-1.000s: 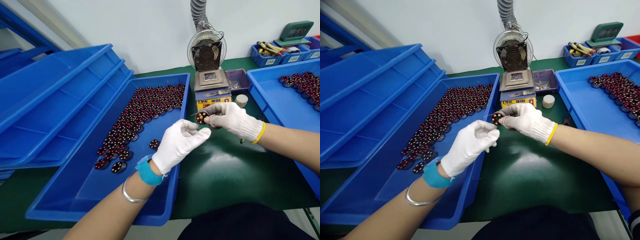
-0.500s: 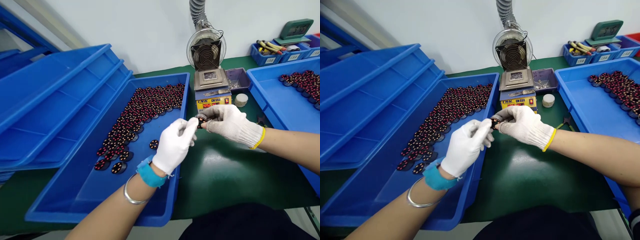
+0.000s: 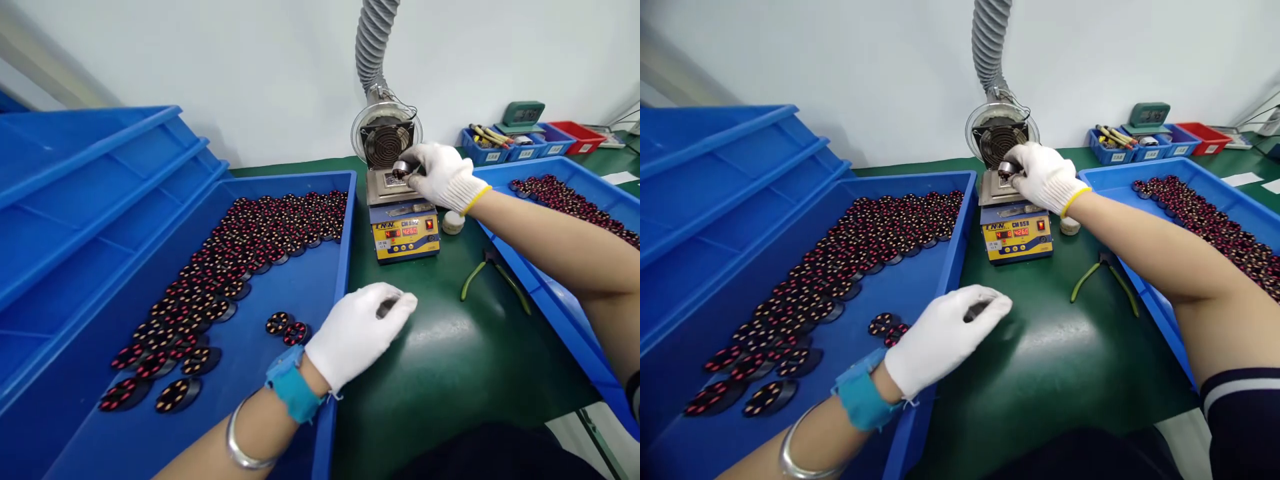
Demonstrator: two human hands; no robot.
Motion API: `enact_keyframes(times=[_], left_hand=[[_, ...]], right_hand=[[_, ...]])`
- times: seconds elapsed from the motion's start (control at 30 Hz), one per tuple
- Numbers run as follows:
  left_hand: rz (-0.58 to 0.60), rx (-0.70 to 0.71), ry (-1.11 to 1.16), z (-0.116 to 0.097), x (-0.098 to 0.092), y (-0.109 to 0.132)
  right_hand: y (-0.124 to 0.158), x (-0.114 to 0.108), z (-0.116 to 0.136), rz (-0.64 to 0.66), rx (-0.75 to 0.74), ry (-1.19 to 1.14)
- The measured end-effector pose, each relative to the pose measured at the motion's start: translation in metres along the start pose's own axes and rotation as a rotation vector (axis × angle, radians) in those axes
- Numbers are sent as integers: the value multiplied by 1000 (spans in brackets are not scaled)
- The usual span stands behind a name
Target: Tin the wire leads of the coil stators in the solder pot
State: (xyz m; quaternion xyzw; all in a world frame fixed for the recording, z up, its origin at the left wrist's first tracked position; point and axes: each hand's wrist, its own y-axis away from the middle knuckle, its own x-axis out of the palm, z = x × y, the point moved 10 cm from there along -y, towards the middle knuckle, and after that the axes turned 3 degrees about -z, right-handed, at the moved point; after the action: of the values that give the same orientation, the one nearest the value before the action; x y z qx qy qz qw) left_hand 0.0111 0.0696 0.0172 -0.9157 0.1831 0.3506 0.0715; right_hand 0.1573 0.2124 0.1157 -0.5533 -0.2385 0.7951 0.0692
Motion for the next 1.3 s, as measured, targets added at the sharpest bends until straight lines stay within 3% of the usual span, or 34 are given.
enact_keyframes(times=[0.1,0.23,0.5,0.73,0.87,1.07,1.17,1.3], left_hand=[[72,84,-173,-6,9,2],[73,147,-163,-6,8,5],[182,164,-367,-2,21,8],[215,171,-412,-2,25,9],[134,83,-183,2,15,6],[-183,-172,561,21,-13,0],[-340,-205,807,31,-24,-2],[-422,-215,952,39,-28,-4]], right_hand=[[-36,7,-2,20,-41,217],[-57,29,2,120,-94,408],[-57,46,8,228,-136,595],[-56,48,9,219,-143,600],[-59,31,7,146,-80,486],[-27,0,18,22,63,55],[11,18,37,166,129,-247],[67,53,68,415,196,-607]])
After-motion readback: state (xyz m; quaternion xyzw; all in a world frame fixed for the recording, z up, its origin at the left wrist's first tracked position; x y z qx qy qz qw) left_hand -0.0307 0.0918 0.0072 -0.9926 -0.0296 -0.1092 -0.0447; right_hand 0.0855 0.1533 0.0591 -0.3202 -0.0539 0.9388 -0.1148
